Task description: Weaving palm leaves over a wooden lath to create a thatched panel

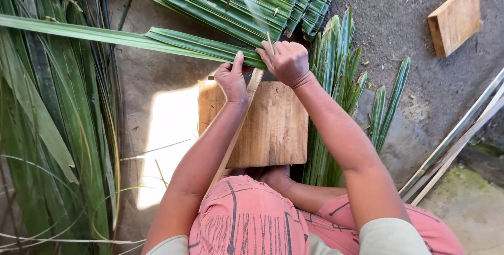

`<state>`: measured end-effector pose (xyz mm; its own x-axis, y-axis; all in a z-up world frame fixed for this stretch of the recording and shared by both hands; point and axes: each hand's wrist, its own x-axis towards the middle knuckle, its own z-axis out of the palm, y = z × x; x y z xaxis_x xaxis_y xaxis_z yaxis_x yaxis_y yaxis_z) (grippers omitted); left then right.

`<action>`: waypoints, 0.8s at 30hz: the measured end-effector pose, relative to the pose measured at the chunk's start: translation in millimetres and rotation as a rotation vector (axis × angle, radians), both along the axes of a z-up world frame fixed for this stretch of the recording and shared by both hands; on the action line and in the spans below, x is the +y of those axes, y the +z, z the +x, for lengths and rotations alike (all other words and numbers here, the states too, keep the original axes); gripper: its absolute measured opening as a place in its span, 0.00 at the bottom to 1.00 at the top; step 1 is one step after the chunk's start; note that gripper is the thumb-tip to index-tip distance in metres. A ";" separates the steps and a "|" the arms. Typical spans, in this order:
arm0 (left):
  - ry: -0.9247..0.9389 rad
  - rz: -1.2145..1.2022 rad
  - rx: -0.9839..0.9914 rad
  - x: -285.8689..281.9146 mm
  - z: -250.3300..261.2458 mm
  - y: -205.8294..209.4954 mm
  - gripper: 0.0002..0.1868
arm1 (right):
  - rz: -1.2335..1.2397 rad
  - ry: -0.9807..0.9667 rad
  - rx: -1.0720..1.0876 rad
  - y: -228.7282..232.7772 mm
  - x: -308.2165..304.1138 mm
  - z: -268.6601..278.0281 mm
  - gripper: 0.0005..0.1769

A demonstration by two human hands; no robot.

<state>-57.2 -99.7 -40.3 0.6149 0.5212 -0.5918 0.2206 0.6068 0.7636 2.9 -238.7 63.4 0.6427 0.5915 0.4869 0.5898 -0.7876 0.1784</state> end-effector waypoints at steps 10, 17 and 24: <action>-0.071 0.015 0.045 6.7 3.9 41.6 0.17 | -0.185 0.268 -0.020 -12.0 -20.5 12.5 0.08; -0.066 0.010 0.039 7.7 2.4 45.3 0.16 | 0.020 0.205 0.131 -39.1 -36.4 -2.0 0.09; -0.016 -0.015 0.048 3.4 1.4 23.9 0.13 | 0.947 -0.552 0.782 -4.5 11.1 -78.5 0.20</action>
